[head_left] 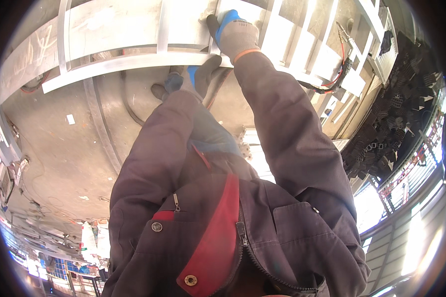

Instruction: The person uses a pneumatic nail gun to fasten metal strips to a metal frame, then places additional metal strips across the frame to form a grid. The person repeatedly positions and secures the strips by hand.

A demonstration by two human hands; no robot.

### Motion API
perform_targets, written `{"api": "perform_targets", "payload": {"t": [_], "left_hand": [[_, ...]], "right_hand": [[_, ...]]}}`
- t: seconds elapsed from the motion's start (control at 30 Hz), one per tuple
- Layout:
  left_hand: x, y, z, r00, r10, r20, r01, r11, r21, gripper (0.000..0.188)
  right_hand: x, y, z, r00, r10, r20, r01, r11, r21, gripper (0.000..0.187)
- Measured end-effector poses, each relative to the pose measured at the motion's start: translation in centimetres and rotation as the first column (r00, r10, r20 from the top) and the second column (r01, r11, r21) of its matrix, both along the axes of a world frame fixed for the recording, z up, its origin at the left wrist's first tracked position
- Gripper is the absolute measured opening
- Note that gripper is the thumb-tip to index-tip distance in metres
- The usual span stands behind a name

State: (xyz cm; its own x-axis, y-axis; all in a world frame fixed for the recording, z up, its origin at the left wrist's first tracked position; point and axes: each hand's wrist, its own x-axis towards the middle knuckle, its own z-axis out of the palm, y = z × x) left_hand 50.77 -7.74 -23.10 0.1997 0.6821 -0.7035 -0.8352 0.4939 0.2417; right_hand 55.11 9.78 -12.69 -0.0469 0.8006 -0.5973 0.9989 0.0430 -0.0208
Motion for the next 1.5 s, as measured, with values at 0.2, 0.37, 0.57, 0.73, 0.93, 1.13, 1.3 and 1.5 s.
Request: {"api": "perform_targets", "payload": {"t": [0.2,0.37,0.57,0.73,0.93,1.13,1.3,1.5], "left_hand": [[-1.1,1.5,2.4,0.994,-0.093,-0.065,0.091,0.995,-0.038,0.048],[-1.2,2.0,3.5,0.998,-0.054,-0.015,0.054,0.998,0.035,0.049],[-1.1,1.8,2.5,0.998,-0.050,0.026,0.050,0.999,0.003,0.048],[-1.1,1.7,2.9,0.999,-0.010,0.037,0.009,1.000,0.004,0.051],[-1.5,2.5,4.5,0.999,-0.018,0.036,0.019,1.000,-0.014,0.052],[-1.3,2.2,4.2,1.000,-0.023,0.007,0.023,1.000,-0.014,0.051],[-1.5,2.0,3.3,0.998,0.019,0.068,-0.017,1.000,-0.025,0.050],[-1.8,2.1,3.3,0.990,-0.118,-0.083,0.121,0.992,0.027,0.050]], "right_hand": [[-0.1,0.8,0.3,0.995,-0.102,-0.008,0.101,0.990,-0.101,0.067],[0.4,0.1,0.8,0.994,-0.092,-0.054,0.088,0.993,-0.076,0.066],[0.9,0.5,0.2,0.996,-0.047,-0.080,0.037,0.992,-0.119,0.064],[0.7,0.5,0.3,0.997,-0.047,-0.056,0.039,0.990,-0.139,0.065],[0.6,-0.6,1.6,1.000,0.002,0.006,-0.002,0.995,-0.103,0.091],[0.8,-0.7,1.6,0.999,0.029,0.022,-0.025,0.987,-0.158,0.112],[1.0,-0.7,0.6,0.999,-0.005,-0.036,0.001,0.994,-0.111,0.112],[1.9,-0.5,0.0,0.995,0.006,-0.096,-0.015,0.996,-0.088,0.112]]}}
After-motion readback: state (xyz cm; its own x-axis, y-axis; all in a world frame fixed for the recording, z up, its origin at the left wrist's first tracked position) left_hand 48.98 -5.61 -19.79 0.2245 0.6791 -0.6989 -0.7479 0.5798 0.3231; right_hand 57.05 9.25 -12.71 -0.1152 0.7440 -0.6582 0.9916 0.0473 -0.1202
